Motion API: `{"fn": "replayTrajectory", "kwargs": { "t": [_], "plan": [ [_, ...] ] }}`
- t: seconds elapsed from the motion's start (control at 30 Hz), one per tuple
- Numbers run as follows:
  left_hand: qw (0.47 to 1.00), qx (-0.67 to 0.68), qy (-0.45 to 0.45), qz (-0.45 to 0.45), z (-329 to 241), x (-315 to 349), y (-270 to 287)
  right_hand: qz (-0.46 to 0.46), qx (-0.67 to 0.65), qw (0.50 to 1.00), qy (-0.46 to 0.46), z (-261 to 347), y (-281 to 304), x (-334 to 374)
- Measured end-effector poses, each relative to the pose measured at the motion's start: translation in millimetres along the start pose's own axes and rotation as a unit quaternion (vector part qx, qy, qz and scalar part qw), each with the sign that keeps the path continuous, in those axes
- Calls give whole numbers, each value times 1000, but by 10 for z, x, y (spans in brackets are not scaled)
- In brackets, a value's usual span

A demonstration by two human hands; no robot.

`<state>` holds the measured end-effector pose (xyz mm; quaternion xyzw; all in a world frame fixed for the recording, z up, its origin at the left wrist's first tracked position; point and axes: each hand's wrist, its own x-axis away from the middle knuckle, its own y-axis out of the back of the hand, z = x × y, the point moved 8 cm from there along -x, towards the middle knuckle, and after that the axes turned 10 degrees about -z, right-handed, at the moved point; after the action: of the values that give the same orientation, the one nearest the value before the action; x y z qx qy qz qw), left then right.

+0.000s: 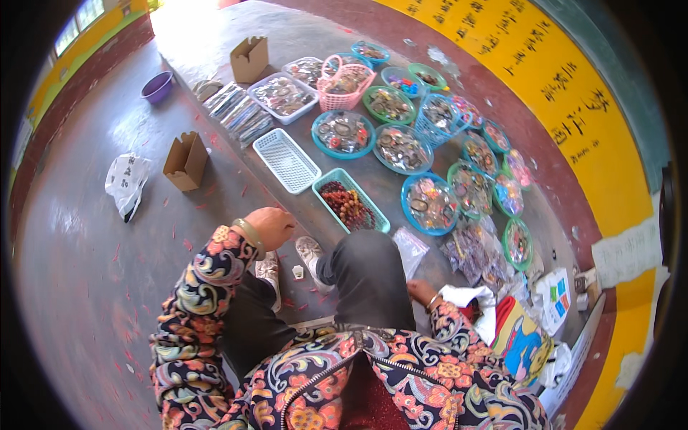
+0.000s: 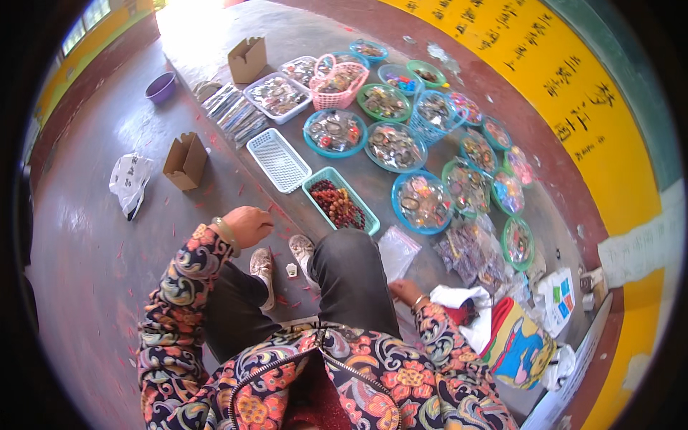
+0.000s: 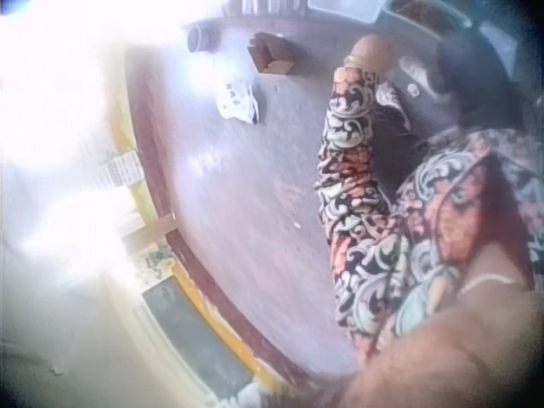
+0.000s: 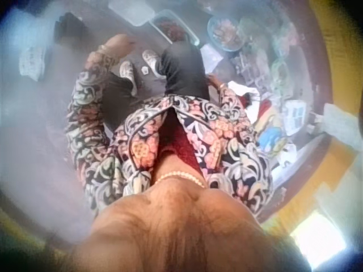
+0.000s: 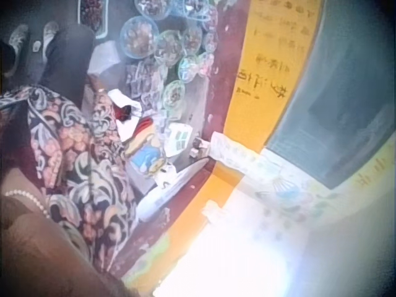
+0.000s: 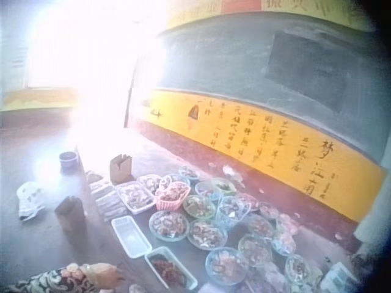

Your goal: The person sits on the floor and packs small beaded bracelets into clear plastic bags. They pick up bracelets from a white basket, place them into bags, and set the filled bags aside. The workspace includes multiple baskets of beads and packaged items.

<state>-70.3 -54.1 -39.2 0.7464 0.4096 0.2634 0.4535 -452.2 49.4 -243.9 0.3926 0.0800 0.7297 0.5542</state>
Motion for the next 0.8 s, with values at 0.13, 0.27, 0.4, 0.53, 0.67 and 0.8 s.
{"fn": "replayTrajectory", "kwargs": {
  "t": [0.13,0.27,0.4,0.53,0.67,0.8],
  "plan": [
    [998,51,-28,-18,-346,-5,-347,-69,-90,987,-117,336,290,1],
    [999,30,16,-4,-372,135,-324,-97,-219,962,-130,262,74,-838],
    [993,93,26,-73,-216,297,-259,-134,-401,848,-320,72,-365,-1390],
    [988,98,87,-82,22,289,-328,-194,-374,839,-344,139,-490,-1565],
    [990,72,94,-83,171,107,-423,-184,-349,851,-347,31,-484,-1586],
    [992,62,100,-53,239,-121,-572,-222,-392,829,-333,6,-452,-1424]
  ]
}}
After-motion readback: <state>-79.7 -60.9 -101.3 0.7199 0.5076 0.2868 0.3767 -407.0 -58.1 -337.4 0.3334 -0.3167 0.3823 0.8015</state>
